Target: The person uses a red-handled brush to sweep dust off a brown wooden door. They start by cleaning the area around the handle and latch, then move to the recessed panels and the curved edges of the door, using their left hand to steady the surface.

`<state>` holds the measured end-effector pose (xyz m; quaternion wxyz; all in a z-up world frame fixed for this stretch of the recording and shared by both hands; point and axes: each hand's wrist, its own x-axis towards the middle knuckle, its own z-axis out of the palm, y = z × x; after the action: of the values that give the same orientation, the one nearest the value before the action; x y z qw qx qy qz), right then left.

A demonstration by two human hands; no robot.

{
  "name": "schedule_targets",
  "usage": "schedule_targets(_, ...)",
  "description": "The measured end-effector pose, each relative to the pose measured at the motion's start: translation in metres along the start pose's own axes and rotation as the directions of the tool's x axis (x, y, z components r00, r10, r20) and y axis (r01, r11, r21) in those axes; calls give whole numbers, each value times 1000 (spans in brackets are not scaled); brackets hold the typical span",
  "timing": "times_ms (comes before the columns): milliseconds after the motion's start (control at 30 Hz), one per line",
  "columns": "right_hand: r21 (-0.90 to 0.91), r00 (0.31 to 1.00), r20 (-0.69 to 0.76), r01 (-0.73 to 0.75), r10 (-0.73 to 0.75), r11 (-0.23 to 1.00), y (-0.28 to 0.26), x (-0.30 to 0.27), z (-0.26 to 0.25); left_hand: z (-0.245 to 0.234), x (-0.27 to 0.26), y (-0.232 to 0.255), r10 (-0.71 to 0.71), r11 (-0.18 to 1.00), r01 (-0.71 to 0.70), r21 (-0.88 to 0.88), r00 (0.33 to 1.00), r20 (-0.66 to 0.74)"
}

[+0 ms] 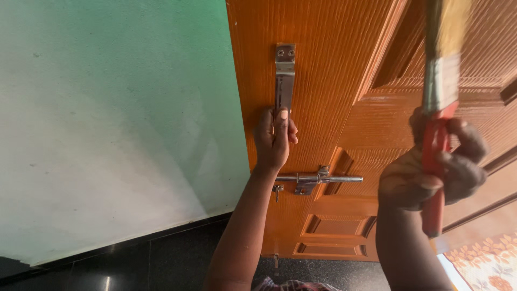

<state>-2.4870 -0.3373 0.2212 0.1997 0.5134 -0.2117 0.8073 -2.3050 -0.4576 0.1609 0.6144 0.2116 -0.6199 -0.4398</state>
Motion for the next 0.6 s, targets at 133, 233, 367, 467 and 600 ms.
schedule_targets(133, 18, 986, 167, -18, 15, 1000, 16, 15, 26, 3, 0, -1, 23, 998, -21, 60, 999, -30)
schedule_targets(233, -49, 951, 309, 32, -15, 998, 40, 10, 37, 4, -1, -2, 37, 996, -35, 87, 999, -30)
schedule_targets(367, -111, 937, 341, 115, -70, 987, 54, -13, 41, 1, -1, -2, 15, 994, -14, 106, 1000, -12)
schedule_targets(467, -37, 938, 338, 87, -70, 995, 58, -36, 38, -3, -6, -3, 6, 998, -7, 66, 1000, 10)
schedule_targets(600, -45, 936, 351, 36, -18, 998, 51, -66, 28, -7, -6, -5, 26, 999, -25, -39, 999, 34)
